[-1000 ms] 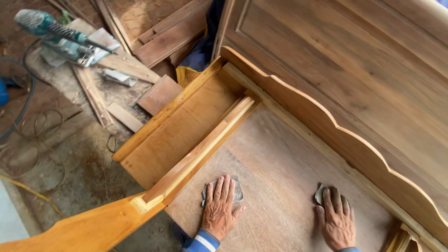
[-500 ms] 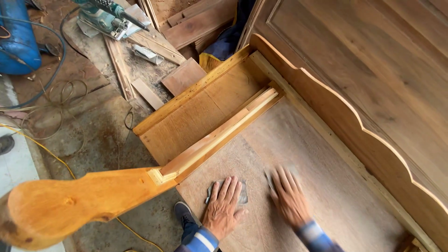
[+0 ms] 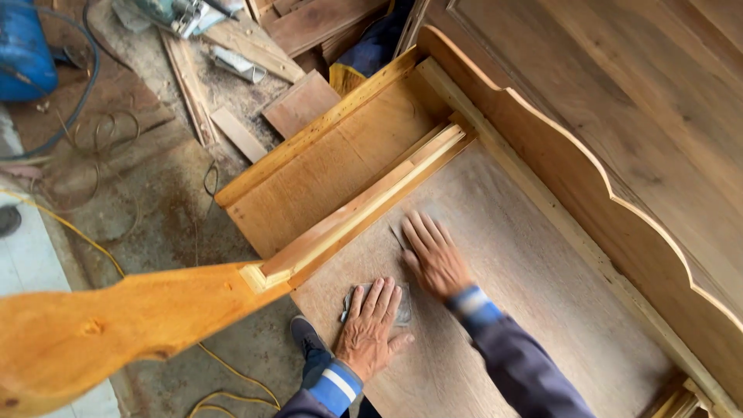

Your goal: Sand the surfaces of a wooden cabinet or furniture piece using sandpaper.

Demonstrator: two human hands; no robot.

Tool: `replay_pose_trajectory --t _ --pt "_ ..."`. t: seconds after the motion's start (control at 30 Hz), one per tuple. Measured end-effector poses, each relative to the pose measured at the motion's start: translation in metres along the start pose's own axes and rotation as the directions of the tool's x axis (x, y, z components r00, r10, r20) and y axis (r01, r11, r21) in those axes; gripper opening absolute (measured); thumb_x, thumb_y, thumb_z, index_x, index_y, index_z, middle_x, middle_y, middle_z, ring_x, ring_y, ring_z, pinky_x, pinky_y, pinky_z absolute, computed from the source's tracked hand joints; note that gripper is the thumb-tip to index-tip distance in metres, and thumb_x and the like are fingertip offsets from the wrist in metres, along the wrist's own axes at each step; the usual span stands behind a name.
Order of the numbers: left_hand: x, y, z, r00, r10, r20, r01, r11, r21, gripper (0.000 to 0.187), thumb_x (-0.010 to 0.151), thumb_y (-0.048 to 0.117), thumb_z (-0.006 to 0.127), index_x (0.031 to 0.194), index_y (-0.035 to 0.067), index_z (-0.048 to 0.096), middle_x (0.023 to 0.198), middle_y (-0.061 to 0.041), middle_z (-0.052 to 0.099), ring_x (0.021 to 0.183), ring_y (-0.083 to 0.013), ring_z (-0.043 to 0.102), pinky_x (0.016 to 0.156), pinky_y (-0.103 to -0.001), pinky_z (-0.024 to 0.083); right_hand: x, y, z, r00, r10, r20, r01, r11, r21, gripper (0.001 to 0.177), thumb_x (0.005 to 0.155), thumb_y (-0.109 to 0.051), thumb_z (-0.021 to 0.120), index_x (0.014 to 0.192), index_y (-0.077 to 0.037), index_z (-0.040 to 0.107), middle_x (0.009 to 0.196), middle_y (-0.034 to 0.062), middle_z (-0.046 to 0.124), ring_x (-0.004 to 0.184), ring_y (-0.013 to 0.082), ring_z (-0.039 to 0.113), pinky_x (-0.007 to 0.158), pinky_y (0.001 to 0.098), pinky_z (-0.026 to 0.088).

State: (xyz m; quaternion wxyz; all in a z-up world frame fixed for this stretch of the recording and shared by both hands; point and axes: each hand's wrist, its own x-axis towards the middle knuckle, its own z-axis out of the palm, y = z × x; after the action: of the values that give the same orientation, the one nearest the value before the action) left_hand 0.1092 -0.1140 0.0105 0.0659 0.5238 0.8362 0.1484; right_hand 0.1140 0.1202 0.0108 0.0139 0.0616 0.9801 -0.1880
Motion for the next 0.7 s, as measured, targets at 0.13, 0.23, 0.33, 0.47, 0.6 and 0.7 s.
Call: replay_pose_trajectory --t 0.13,0.23,0.33,0.47,0.6,0.7 --pt "0.003 -0.005 0.008 1.000 0.009 0.004 -0.009 0.999 -0.039 0.091 0.098 0.062 0.045 0.157 -0.004 0.025 0.167 -0.021 0.021 0.154 -0.0353 0.017 0.122 -0.055 0.008 -0.188 0.031 0.033 1.000 -0.015 0.012 0.016 0.989 -0.145 0.068 0.103 -0.046 0.032 0.160 -0.010 0.022 0.167 0.0142 0.018 0.154 0.0271 0.016 0.125 0.0436 0.011" --pt "0.002 -0.006 0.011 1.000 -0.001 0.022 0.002 0.998 -0.056 0.090 0.098 0.063 0.044 0.157 -0.003 0.026 0.166 -0.021 0.021 0.153 -0.0352 0.017 0.121 -0.055 0.008 -0.295 0.049 0.051 0.998 -0.031 -0.054 0.018 0.975 -0.223 0.074 0.095 -0.056 0.040 0.156 -0.017 0.027 0.164 0.0047 0.022 0.152 0.0226 0.016 0.125 0.0463 0.011" --pt "0.005 -0.005 0.008 1.000 0.007 0.006 -0.007 1.000 0.003 0.088 0.099 0.061 0.044 0.157 -0.003 0.027 0.167 -0.021 0.022 0.154 -0.0348 0.017 0.123 -0.055 0.009 -0.231 0.033 0.040 0.999 0.022 -0.036 -0.028 0.985 -0.169 0.071 0.095 -0.048 0.044 0.155 -0.013 0.030 0.163 0.0085 0.026 0.153 0.0257 0.019 0.124 0.0463 0.014" --pt "0.000 -0.003 0.010 1.000 -0.003 0.014 0.003 1.000 0.023 0.089 0.097 0.061 0.046 0.157 -0.003 0.028 0.166 -0.020 0.023 0.154 -0.0350 0.018 0.123 -0.055 0.009 -0.044 -0.003 0.001 0.997 -0.051 -0.062 0.050 0.999 -0.009 0.062 0.102 -0.035 0.046 0.155 -0.004 0.036 0.163 0.0185 0.034 0.153 0.0335 0.027 0.125 0.0486 0.018" --pt "-0.015 0.003 0.008 1.000 -0.001 0.022 0.001 1.000 0.023 0.088 0.096 0.059 0.050 0.156 -0.002 0.028 0.166 -0.021 0.022 0.154 -0.0358 0.017 0.123 -0.056 0.009 0.015 -0.020 0.007 0.992 -0.090 -0.093 0.093 0.995 0.026 0.060 0.105 -0.036 0.045 0.156 -0.005 0.037 0.164 0.0175 0.033 0.155 0.0336 0.026 0.128 0.0487 0.017" --pt "-0.027 -0.007 0.004 1.000 0.024 0.015 -0.024 1.000 0.001 0.089 0.097 0.058 0.050 0.158 -0.001 0.027 0.168 -0.019 0.022 0.155 -0.0331 0.017 0.123 -0.055 0.009 -0.093 -0.007 0.001 0.991 -0.130 -0.004 0.130 0.991 -0.007 0.065 0.104 -0.037 0.042 0.159 -0.006 0.029 0.167 0.0174 0.025 0.155 0.0303 0.020 0.127 0.0456 0.013"
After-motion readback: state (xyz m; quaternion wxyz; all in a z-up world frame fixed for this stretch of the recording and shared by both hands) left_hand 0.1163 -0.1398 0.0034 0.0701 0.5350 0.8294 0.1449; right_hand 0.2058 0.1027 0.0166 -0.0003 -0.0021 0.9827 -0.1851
